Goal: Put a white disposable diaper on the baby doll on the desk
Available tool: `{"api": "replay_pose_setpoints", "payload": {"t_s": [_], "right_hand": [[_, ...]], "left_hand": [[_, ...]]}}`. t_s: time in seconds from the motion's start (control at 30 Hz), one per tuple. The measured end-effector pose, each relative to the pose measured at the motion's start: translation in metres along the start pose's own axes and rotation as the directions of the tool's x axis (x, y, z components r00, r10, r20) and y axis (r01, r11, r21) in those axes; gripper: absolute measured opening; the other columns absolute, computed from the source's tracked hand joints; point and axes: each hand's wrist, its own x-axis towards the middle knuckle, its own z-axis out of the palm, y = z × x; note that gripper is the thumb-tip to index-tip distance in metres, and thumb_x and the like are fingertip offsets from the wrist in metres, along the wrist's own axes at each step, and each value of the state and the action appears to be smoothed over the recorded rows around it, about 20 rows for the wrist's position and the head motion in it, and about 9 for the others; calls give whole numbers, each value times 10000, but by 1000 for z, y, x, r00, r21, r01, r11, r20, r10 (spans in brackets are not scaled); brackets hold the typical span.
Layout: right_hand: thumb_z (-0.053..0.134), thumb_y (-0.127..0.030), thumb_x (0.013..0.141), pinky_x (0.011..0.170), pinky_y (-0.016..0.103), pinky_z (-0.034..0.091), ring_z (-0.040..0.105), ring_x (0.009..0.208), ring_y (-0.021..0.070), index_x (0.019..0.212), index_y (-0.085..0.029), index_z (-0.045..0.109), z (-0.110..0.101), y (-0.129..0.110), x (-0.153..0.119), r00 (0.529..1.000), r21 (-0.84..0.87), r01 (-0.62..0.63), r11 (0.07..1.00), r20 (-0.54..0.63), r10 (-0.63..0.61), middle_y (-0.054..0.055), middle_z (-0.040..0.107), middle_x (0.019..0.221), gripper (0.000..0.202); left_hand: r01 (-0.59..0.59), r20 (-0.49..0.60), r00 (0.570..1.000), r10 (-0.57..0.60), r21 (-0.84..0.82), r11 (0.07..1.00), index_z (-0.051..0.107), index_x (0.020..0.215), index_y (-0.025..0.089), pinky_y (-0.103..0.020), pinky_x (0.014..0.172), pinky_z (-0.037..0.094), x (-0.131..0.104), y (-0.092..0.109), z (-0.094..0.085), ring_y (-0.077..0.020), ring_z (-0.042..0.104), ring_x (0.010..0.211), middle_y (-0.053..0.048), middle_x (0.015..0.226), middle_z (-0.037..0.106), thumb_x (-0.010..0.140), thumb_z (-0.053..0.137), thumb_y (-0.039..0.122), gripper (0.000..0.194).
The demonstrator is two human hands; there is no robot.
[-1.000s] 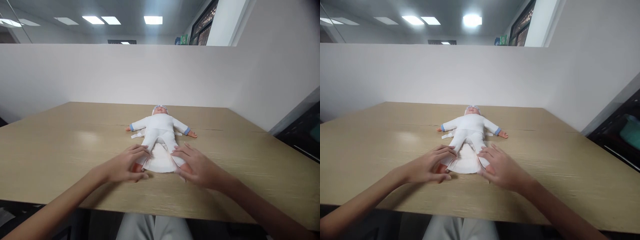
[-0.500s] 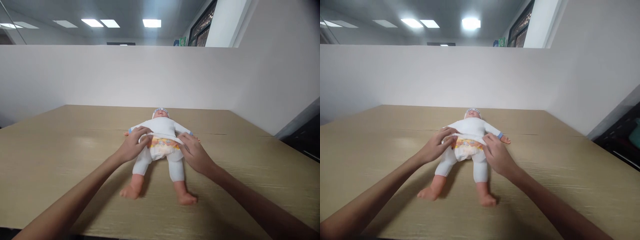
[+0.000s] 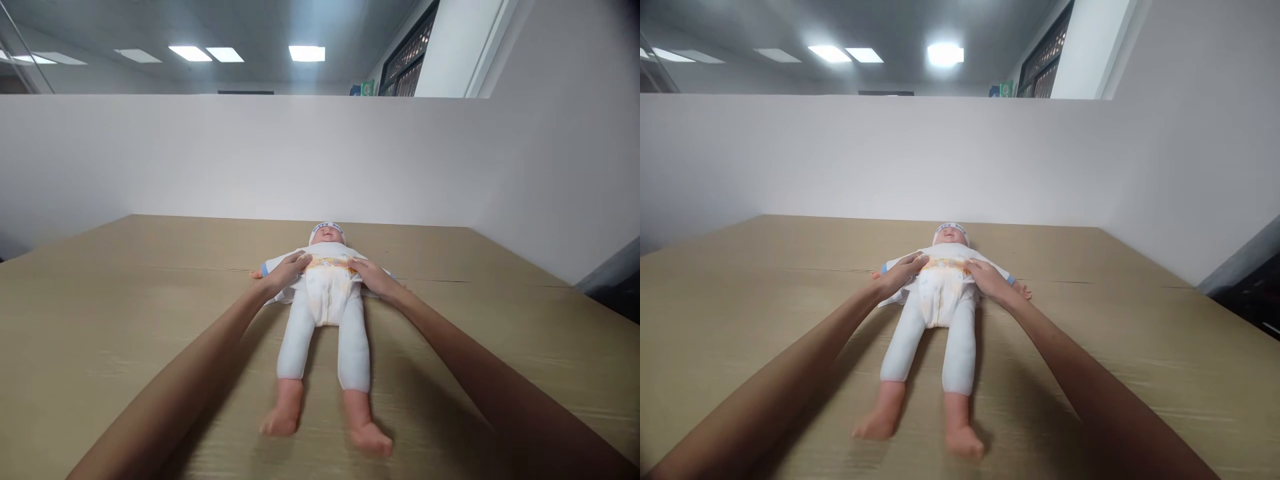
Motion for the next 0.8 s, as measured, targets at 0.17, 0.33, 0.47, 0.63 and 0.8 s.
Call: {"api": "replay_pose_setpoints", "payload": {"t_s": [0.17,0.33,0.47,0.63,0.8], "right_hand": [[515,-617,1024,1115,445,484,681,1208,310,1081,-218,795,-2,-6,-26,999,5,-25,1000,36,25,83,800,1253,491],[480,-709,1034,911,387,551,696,1031,280,1009,-218,747,-11,-9,-36,995,-17,-10,1000,102,11,60,795,1085,559],[534,-703,1021,739,332,528,681,820,228,1000,-235,668,-17,5,-52,1000,-89,-20,996,5,21,23,746,895,487],[588,-586,1021,695,352,520,658,720,220,1050,-243,674,-27,32,-98,987,-335,23,942,-143,-75,54,742,900,355],[603,-551,1025,706,369,476,650,738,242,1168,-252,712,-37,41,-120,982,-491,-15,871,-172,-80,36,717,865,349]], "left_hand": [[43,90,995,-37,-62,997,581,873,206,-315,771,473,-14,-8,-6,-209,582,849,-26,891,641,899,631,774,571],[14,130,992,2,-118,993,494,734,214,-276,626,404,-21,-4,-7,-142,464,673,13,767,531,931,644,750,591],[109,113,989,-93,-145,983,506,729,221,-263,522,332,-22,-1,-4,-137,433,604,7,712,531,879,644,824,638],[138,36,990,-140,37,990,479,699,221,-285,558,302,-20,3,-9,-135,409,575,27,650,490,883,599,859,676],[22,-139,988,60,524,851,623,965,226,-382,769,455,-18,29,-11,-271,633,887,-58,966,733,1043,538,535,329]]}}
